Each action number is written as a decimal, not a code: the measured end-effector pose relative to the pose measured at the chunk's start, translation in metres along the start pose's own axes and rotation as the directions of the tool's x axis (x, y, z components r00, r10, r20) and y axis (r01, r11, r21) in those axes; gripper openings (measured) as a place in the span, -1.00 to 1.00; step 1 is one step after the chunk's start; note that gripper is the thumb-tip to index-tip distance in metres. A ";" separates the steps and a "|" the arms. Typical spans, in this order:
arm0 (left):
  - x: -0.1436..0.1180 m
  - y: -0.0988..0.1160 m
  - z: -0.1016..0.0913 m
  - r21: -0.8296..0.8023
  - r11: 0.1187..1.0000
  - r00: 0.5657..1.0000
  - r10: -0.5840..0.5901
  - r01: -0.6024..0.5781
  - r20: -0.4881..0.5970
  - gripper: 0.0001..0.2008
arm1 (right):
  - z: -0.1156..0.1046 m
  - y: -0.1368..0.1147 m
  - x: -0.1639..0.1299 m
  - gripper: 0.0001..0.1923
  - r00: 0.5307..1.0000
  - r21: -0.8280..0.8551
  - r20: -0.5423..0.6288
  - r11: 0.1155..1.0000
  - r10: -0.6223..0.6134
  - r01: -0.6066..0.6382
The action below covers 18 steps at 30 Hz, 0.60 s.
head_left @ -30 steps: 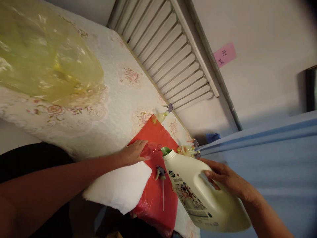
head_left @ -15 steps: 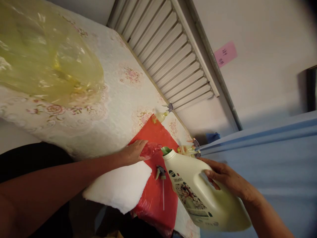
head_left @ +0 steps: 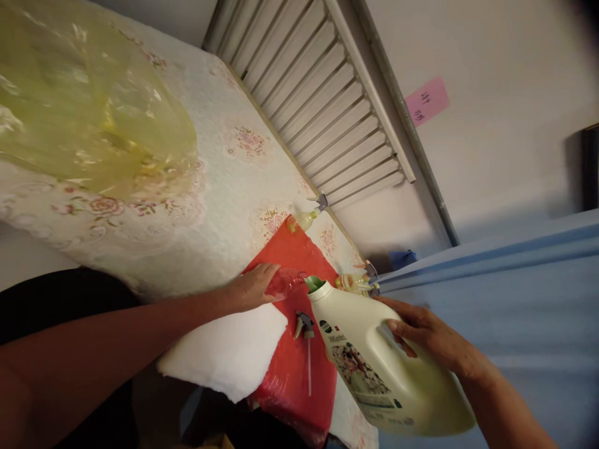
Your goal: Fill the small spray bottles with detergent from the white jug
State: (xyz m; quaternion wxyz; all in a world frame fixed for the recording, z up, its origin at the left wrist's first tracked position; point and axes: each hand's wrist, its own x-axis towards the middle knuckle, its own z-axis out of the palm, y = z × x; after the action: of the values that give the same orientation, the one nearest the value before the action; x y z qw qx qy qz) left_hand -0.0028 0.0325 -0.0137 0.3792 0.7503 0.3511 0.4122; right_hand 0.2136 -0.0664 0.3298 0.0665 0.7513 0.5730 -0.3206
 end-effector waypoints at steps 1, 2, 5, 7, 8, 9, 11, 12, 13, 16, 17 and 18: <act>0.000 0.000 0.000 0.007 1.000 1.000 -0.006 0.005 0.006 -0.29 | 0.000 0.000 0.000 -0.17 1.000 0.006 0.001 1.000 0.009 -0.009; 0.000 0.001 -0.001 0.016 1.000 1.000 -0.007 0.007 0.010 -0.29 | 0.000 0.000 0.000 -0.15 1.000 0.011 0.003 1.000 0.016 -0.016; 0.000 0.001 -0.001 0.029 1.000 1.000 -0.001 0.000 0.011 -0.28 | 0.000 -0.001 -0.001 -0.13 1.000 0.010 0.018 1.000 0.019 -0.019; 0.000 0.001 -0.001 0.025 1.000 1.000 0.003 -0.004 0.011 -0.28 | 0.000 -0.001 -0.001 -0.14 1.000 0.001 0.026 1.000 0.013 -0.013; 0.000 0.001 -0.001 0.021 1.000 1.000 0.005 -0.005 0.010 -0.28 | 0.000 -0.001 -0.001 -0.14 1.000 -0.002 0.027 1.000 0.010 -0.010; 0.000 0.001 -0.001 0.014 1.000 1.000 0.009 -0.009 0.007 -0.29 | 0.000 0.000 -0.001 -0.14 1.000 -0.004 0.028 1.000 0.009 -0.009; 0.000 0.001 -0.001 -0.002 1.000 1.000 0.018 -0.018 -0.007 -0.30 | 0.000 0.001 -0.001 -0.16 1.000 -0.006 0.026 1.000 0.007 -0.007; 0.000 0.002 -0.002 -0.009 1.000 1.000 0.020 -0.020 -0.014 -0.31 | -0.001 0.002 0.000 -0.18 1.000 -0.007 0.022 1.000 0.006 -0.006; 0.000 0.002 -0.002 -0.011 1.000 1.000 0.019 -0.019 -0.018 -0.31 | -0.001 0.002 0.000 -0.19 1.000 -0.007 0.021 1.000 0.005 -0.005; 0.000 0.004 -0.004 -0.002 1.000 1.000 0.006 -0.006 -0.003 -0.31 | 0.000 0.001 0.000 -0.21 1.000 0.006 0.016 1.000 0.004 -0.004; 0.000 0.005 -0.004 0.000 1.000 1.000 0.002 -0.002 0.002 -0.31 | 0.000 0.001 0.000 -0.20 1.000 0.016 0.011 1.000 0.006 -0.006; 0.000 0.005 -0.004 0.000 1.000 1.000 -0.002 0.002 0.001 -0.30 | 0.001 0.001 -0.001 -0.19 1.000 0.025 0.004 1.000 0.007 -0.007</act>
State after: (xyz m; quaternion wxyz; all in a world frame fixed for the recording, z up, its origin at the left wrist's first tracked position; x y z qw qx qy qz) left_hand -0.0049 0.0315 -0.0083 0.3800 0.7502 0.3516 0.4114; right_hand 0.2138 -0.0677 0.3289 0.0595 0.7534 0.5662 -0.3291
